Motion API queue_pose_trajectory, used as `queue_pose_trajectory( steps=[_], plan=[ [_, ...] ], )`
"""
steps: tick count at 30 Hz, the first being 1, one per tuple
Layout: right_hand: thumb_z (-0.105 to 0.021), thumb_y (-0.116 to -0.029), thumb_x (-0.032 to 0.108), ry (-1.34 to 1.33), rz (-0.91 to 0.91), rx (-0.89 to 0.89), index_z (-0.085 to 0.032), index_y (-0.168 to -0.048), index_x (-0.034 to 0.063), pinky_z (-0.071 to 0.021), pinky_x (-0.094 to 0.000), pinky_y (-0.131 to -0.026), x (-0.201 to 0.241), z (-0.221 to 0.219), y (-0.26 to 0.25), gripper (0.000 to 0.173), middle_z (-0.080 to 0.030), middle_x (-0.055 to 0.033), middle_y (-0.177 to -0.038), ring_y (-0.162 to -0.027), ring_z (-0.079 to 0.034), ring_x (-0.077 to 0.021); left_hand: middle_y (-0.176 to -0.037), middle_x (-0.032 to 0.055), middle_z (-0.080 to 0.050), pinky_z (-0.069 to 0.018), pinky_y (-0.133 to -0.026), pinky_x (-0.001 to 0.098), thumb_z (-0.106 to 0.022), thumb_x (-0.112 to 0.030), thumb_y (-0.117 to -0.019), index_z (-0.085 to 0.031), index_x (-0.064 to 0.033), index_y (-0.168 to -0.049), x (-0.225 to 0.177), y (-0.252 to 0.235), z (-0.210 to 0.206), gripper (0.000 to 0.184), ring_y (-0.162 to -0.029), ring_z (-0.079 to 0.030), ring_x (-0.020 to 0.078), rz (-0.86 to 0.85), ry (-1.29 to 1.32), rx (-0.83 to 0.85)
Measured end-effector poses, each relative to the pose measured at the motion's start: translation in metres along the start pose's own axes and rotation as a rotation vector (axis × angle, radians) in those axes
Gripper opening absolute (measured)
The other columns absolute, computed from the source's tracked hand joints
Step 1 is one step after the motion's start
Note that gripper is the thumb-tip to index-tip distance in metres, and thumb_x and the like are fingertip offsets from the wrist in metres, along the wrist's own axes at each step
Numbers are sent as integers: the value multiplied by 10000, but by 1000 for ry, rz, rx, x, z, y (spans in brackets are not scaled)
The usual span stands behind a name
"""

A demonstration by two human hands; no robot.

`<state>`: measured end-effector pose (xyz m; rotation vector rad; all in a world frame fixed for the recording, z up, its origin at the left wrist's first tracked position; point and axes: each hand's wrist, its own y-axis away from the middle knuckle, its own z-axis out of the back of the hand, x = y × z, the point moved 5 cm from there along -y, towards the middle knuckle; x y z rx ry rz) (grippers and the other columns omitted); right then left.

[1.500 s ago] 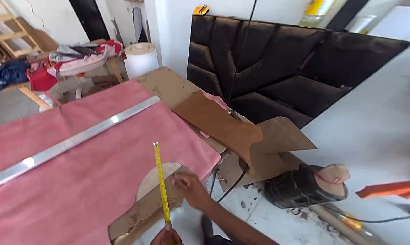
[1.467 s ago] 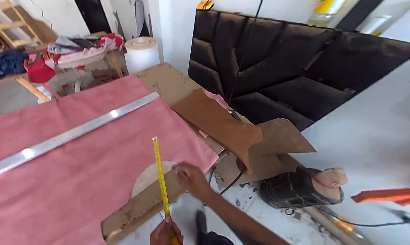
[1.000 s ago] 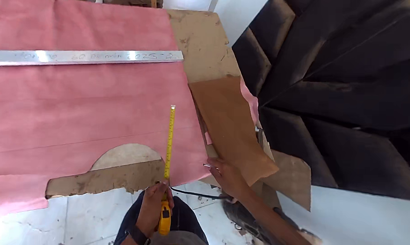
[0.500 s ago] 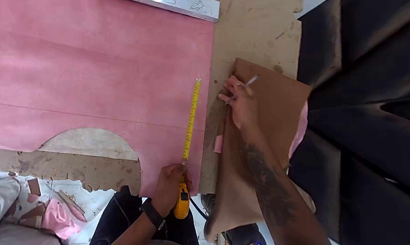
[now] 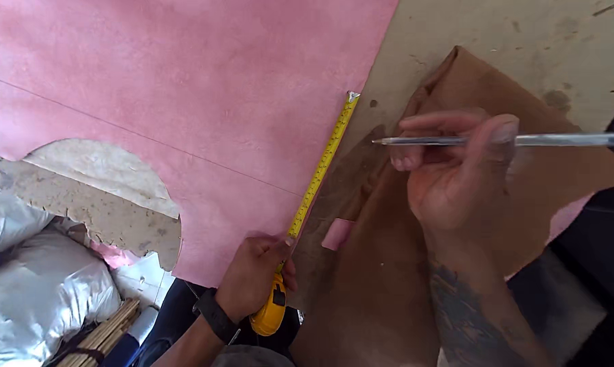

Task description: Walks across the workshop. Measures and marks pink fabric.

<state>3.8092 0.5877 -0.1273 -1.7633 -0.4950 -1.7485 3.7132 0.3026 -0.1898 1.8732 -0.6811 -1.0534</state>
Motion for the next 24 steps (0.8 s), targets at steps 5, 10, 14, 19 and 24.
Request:
queue_pose_trajectory(
  steps=[5, 10, 14, 19, 24],
  plan=[
    [-575, -1045, 267, 126, 33, 264, -712, -1099, 23, -588, -259, -657, 1, -4, -1, 285, -700, 1, -904, -744, -657, -97, -817, 148, -761, -673, -635, 432, -482, -424, -1090, -729, 3, -898, -1, 0, -1, 529, -669, -758, 292, 60, 13, -26],
    [-698, -949, 179, 229, 100, 417, -732, -1055, 43, -564, -199, -630, -12, -12, -15, 175, -720, 14, -945, -758, -651, -38, -819, 173, -757, -672, -647, 438, -480, -413, -1093, -731, 18, -904, 1, 1, -4, 534, -679, -759, 308, 66, 59, -22],
    [-684, -951, 145, 155, 177, 506, -740, -1025, 15, -597, -242, -692, -15, -28, -34, 160, -723, -27, -956, -816, -675, -80, -821, 184, -758, -671, -648, 444, -475, -411, -1095, -729, 23, -903, 7, 2, -9, 538, -680, -760, 314, 71, 90, -26],
    [-588, -981, 162, 54, 202, 661, -724, -1000, 17, -597, -261, -698, -20, -40, -56, 200, -715, -21, -926, -813, -672, -82, -820, 196, -753, -669, -633, 440, -476, -404, -1096, -730, 26, -906, 7, 2, -10, 535, -672, -756, 324, 63, 91, -41],
    [-645, -935, 114, 37, 149, 896, -726, -964, 60, -548, -229, -575, -35, -50, -72, 101, -692, -2, -867, -723, -641, -69, -818, 208, -749, -668, -615, 444, -478, -402, -1096, -724, 33, -907, 7, 2, -10, 534, -665, -754, 336, 58, 91, -50]
  ],
)
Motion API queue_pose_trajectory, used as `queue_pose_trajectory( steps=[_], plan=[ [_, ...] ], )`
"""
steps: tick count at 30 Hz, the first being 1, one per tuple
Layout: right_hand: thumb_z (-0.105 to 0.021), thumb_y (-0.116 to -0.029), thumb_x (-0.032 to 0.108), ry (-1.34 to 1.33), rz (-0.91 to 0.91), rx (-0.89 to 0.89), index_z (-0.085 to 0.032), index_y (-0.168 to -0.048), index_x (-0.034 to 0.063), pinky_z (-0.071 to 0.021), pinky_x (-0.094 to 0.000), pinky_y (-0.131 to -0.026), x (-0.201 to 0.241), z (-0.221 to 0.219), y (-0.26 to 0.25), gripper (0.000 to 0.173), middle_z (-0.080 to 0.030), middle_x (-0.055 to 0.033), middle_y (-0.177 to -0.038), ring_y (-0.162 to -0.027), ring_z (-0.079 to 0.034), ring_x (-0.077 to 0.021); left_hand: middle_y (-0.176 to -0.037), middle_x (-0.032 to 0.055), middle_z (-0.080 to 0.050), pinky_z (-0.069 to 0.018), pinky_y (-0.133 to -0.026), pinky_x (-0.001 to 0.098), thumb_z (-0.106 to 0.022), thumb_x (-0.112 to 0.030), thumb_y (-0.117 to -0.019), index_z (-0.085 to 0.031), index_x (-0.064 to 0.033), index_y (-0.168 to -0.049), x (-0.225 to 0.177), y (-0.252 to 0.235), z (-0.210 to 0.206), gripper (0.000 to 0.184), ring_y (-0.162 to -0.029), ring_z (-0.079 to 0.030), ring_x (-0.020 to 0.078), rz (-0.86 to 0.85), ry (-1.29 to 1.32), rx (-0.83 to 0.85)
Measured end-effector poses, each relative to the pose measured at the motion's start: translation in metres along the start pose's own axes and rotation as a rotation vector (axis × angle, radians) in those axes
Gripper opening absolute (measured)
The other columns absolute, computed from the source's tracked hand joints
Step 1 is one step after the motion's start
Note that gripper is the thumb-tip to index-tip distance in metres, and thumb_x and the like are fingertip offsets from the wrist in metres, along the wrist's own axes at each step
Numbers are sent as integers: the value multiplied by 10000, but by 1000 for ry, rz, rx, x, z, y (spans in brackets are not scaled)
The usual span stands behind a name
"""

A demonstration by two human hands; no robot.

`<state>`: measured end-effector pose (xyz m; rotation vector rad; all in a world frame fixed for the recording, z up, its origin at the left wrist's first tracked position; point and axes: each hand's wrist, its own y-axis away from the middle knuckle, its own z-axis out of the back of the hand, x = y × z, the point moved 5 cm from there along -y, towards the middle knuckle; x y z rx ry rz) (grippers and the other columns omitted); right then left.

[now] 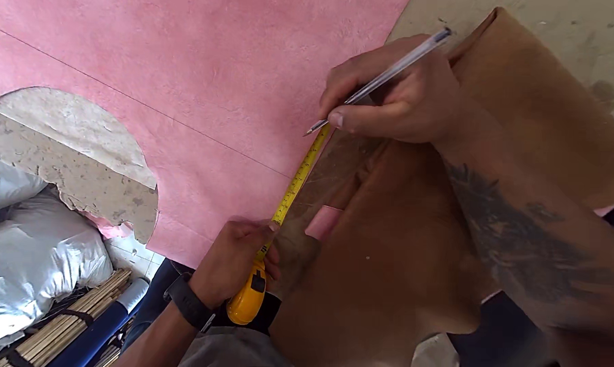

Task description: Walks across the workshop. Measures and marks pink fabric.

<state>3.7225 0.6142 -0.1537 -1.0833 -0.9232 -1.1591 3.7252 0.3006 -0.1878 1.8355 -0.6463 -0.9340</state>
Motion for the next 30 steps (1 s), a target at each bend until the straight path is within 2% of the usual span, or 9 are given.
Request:
queue_pose_trajectory(
  steps=[3, 7, 24, 30],
  plan=[
    [-609, -944, 113, -56, 13, 53, -723, -953, 42, -539, -232, -567, -14, 3, 0, 135, -684, -16, -855, -710, -634, -75, -816, 211, -749, -668, -616, 440, -473, -407, -1097, -727, 34, -901, 0, 0, 0, 546, -663, -754, 336, 2, -6, -6],
    [-550, -964, 91, -17, 14, 20, -719, -930, 39, -515, -214, -573, -14, 1, 0, 180, -679, -3, -836, -699, -613, -45, -804, 209, -749, -666, -611, 429, -469, -410, -1097, -728, 34, -887, 0, 1, 1, 555, -660, -754, 330, 7, -20, -16],
    [-541, -971, 110, 49, -6, -19, -712, -907, 72, -487, -204, -553, -20, 4, 1, 187, -670, 16, -817, -673, -591, -30, -814, 217, -750, -664, -615, 432, -486, -435, -1083, -728, 34, -899, -3, 2, -1, 559, -664, -756, 332, 14, -15, -41],
    [-545, -971, 123, 65, -22, -34, -715, -916, 88, -517, -205, -592, -23, 6, 1, 182, -679, 26, -827, -706, -616, -31, -804, 217, -748, -663, -619, 430, -491, -447, -1078, -732, 31, -893, -6, 2, -1, 566, -661, -754, 332, 8, -24, -43]
  ],
)
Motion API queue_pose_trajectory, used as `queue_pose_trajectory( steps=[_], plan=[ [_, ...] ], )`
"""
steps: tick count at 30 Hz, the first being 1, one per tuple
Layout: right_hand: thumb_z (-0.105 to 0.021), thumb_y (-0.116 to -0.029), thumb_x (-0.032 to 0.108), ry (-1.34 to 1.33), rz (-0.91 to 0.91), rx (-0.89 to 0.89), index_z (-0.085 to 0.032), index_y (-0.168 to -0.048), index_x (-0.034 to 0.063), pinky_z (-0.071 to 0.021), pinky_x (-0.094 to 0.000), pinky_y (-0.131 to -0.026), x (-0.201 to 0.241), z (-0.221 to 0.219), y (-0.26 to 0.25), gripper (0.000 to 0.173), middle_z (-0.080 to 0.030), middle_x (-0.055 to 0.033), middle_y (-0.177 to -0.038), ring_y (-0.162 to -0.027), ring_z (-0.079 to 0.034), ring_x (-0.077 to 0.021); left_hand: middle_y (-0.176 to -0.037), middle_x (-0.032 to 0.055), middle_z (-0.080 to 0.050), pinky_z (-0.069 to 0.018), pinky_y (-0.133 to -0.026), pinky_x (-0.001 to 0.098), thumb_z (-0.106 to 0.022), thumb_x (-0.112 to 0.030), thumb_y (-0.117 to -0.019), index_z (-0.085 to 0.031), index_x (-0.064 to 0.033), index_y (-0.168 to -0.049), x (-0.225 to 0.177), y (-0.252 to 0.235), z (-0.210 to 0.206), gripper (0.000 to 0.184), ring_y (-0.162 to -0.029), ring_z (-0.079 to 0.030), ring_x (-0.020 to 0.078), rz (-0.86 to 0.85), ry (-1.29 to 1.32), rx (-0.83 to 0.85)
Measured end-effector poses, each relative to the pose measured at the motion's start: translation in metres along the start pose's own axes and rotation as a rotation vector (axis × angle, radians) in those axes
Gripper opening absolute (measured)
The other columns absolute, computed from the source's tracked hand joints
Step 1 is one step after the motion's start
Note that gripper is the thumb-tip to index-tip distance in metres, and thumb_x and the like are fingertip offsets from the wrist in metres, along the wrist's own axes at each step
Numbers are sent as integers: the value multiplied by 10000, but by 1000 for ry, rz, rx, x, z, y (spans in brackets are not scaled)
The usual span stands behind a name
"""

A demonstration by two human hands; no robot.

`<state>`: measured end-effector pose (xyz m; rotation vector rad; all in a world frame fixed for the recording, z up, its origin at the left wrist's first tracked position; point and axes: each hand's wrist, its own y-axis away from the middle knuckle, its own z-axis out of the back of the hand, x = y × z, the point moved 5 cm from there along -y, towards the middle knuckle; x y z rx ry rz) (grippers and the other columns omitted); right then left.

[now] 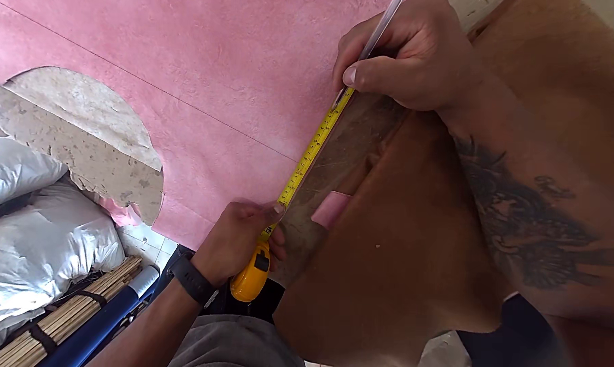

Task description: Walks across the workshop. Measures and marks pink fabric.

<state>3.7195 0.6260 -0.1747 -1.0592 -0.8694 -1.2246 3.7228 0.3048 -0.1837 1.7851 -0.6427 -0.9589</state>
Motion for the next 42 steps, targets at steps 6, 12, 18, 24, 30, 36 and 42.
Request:
queue_pose_trajectory(
  steps=[6, 12, 18, 24, 30, 36, 42],
  plan=[
    [-551, -965, 118, -26, 28, 35, -712, -900, 73, -477, -200, -528, 6, -7, -2, 179, -658, 25, -793, -647, -580, -26, -814, 214, -747, -667, -631, 433, -508, -437, -1075, -731, 31, -894, 9, 5, 7, 549, -680, -756, 335, -12, 11, -29],
    [-568, -965, 118, -62, 19, 73, -707, -889, 70, -474, -196, -516, 11, -19, -1, 166, -651, 26, -772, -632, -575, -24, -819, 221, -744, -668, -630, 438, -486, -406, -1091, -730, 35, -911, 18, 10, 13, 535, -673, -752, 344, -21, 0, -14],
    [-577, -969, 123, -59, 16, 76, -714, -907, 68, -503, -196, -529, 12, -21, -2, 160, -667, 24, -785, -647, -600, -29, -811, 218, -746, -668, -620, 434, -490, -399, -1092, -729, 40, -896, 22, 10, 13, 536, -661, -751, 340, -18, 6, -14],
    [-566, -980, 119, -2, 11, 46, -720, -931, 64, -503, -191, -541, 13, -21, -3, 171, -673, 24, -805, -654, -593, -15, -810, 215, -749, -666, -608, 437, -487, -391, -1094, -732, 34, -888, 22, 8, 14, 532, -654, -752, 338, -12, 3, 7],
    [-564, -984, 124, 64, 29, 18, -718, -932, 53, -475, -189, -526, 13, -16, -3, 177, -658, 18, -789, -638, -570, -13, -811, 221, -749, -666, -602, 444, -485, -392, -1094, -731, 37, -892, 22, 7, 15, 534, -653, -753, 345, -22, 26, 11],
    [-544, -996, 118, 69, 31, 1, -710, -926, 52, -491, -197, -536, 11, -13, -3, 191, -659, 13, -798, -650, -582, -23, -813, 221, -748, -667, -604, 445, -485, -403, -1093, -734, 32, -895, 22, 7, 16, 540, -656, -753, 348, -26, 20, 16],
    [-521, -1005, 122, 157, 27, 0, -704, -927, 62, -429, -185, -521, 12, -14, -5, 207, -632, 28, -777, -629, -530, -1, -808, 224, -747, -667, -601, 443, -481, -394, -1096, -733, 37, -886, 22, 7, 16, 541, -650, -752, 346, -35, 19, 21]
  ],
)
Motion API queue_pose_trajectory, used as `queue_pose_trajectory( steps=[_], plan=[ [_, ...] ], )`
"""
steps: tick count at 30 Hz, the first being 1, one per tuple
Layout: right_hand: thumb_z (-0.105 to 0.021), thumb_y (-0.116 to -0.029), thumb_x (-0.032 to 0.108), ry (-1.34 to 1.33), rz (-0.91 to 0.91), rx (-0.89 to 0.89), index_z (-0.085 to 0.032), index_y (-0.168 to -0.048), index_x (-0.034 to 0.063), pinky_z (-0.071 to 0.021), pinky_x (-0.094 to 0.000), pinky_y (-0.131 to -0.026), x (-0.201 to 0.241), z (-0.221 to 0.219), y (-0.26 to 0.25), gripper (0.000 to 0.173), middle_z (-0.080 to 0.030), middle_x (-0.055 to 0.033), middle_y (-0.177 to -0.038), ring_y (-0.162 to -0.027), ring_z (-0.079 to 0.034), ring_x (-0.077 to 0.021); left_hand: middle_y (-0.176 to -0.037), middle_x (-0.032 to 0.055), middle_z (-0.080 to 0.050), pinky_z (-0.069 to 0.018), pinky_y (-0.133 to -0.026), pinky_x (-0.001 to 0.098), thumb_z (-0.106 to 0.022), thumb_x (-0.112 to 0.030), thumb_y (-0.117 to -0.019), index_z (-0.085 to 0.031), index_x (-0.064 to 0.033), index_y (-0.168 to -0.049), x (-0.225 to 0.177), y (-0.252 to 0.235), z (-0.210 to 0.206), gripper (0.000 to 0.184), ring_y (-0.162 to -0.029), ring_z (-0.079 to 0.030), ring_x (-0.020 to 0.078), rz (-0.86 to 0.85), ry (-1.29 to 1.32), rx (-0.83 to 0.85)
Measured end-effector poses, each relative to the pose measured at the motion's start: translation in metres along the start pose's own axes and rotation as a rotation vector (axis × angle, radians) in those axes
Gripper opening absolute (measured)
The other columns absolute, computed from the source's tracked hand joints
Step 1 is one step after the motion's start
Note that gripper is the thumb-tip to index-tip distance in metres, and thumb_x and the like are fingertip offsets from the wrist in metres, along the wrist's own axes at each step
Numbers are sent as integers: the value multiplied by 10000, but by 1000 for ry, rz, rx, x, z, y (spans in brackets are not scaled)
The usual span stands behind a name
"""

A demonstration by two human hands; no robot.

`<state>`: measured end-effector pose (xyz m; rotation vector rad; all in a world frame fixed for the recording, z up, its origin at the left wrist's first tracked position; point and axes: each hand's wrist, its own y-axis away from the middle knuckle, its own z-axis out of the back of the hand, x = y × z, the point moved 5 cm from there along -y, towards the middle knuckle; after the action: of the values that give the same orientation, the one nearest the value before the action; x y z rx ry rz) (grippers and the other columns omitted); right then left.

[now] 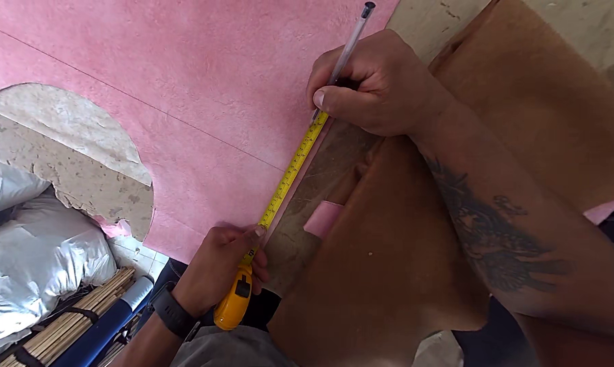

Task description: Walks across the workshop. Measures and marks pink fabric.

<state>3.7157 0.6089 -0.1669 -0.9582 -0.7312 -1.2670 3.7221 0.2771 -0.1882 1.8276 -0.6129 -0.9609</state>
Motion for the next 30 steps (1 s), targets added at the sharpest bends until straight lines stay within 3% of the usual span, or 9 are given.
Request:
queue_pose_trajectory(
  steps=[17, 21, 24, 27, 30],
  plan=[
    [-511, -1029, 129, 81, -23, 9, -689, -940, 80, -450, -178, -548, 1, -3, -2, 205, -613, 45, -780, -647, -536, 4, -805, 218, -747, -666, -601, 443, -477, -416, -1093, -737, 31, -881, -1, 1, -1, 559, -651, -751, 345, 18, -29, -20],
    [-505, -1026, 128, 88, -16, 11, -689, -931, 70, -405, -183, -533, 1, -4, -3, 215, -598, 39, -770, -633, -502, 2, -799, 222, -745, -666, -599, 443, -475, -405, -1096, -734, 35, -876, -1, 1, -1, 555, -648, -751, 348, 13, -22, -19],
    [-499, -1032, 134, 18, -17, -17, -694, -935, 70, -452, -181, -550, 0, -1, -2, 227, -638, 28, -817, -661, -547, 0, -799, 222, -746, -666, -599, 445, -473, -394, -1098, -735, 37, -875, -1, 1, -1, 551, -645, -750, 349, 9, -19, -25],
    [-498, -1031, 133, -155, 14, -94, -681, -935, 52, -422, -201, -535, 1, 13, 0, 222, -634, 6, -845, -665, -530, -22, -809, 223, -748, -665, -599, 449, -480, -404, -1094, -733, 37, -882, 0, 0, -1, 551, -646, -750, 350, 19, -13, -26],
    [-492, -1031, 135, -216, 46, -176, -678, -951, 54, -456, -195, -543, 4, 30, 2, 218, -652, 13, -860, -678, -561, -19, -806, 225, -747, -665, -598, 447, -480, -406, -1094, -733, 36, -876, 0, 0, -1, 554, -646, -750, 348, 11, -8, -27]
  ],
)
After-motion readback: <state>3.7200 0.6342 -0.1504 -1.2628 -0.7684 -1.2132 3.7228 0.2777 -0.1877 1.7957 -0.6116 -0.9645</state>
